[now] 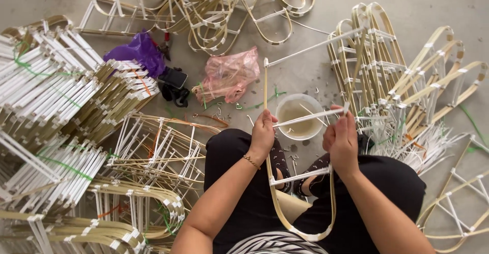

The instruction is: The recorder is assembling wooden or bamboo structures, dipping stick ends into a liquid adhesive and using shears to trim components.

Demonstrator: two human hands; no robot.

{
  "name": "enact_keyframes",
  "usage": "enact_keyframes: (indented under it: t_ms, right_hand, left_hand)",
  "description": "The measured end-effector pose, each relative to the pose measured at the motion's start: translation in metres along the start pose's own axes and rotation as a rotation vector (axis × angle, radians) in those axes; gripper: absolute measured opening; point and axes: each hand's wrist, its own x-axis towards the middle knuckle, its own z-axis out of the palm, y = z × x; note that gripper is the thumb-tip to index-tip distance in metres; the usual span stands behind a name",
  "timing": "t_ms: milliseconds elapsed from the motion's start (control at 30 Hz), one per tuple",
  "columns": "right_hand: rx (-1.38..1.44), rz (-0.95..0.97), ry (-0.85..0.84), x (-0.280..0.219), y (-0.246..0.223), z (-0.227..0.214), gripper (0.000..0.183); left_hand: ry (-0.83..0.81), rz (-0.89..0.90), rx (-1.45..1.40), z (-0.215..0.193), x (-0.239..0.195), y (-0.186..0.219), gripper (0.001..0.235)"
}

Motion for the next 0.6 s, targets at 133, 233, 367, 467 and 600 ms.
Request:
enact_keyframes:
  t_ms: [133,233,367,467,600]
  right_hand:
    - [0.03,-0.01,0.028,0.025,0.001,-0.005,0.037]
    - [0.032,0.019,-0.036,0.024,-0.001,-0.015,0.038]
    - [0.212,0.049,-0.155,0.022,-0.004,-0.038,0.041]
    - [0.378,0.015,0.046,0.02,-0.004,-0.064,0.045]
    - [0.147,-0.09,0.217,0.024,-0.002,-0.081,0.054]
  left_hand:
    - [-0.017,-0.019,0.124,0.008,-0.005,-0.011,0.058]
    - [0.006,-0.134,-0.164,-0.008,0.02,-0.018,0.052]
    - [-0.14,-0.004,-0.314,-0.015,-0.023,0.04,0.051]
    - [-0.405,-0.188,-0.275,-0.007,-0.064,0.021,0.059]
    - [-0.34,-0.264,-0.466,-0.003,-0.057,-0.002,0.058]
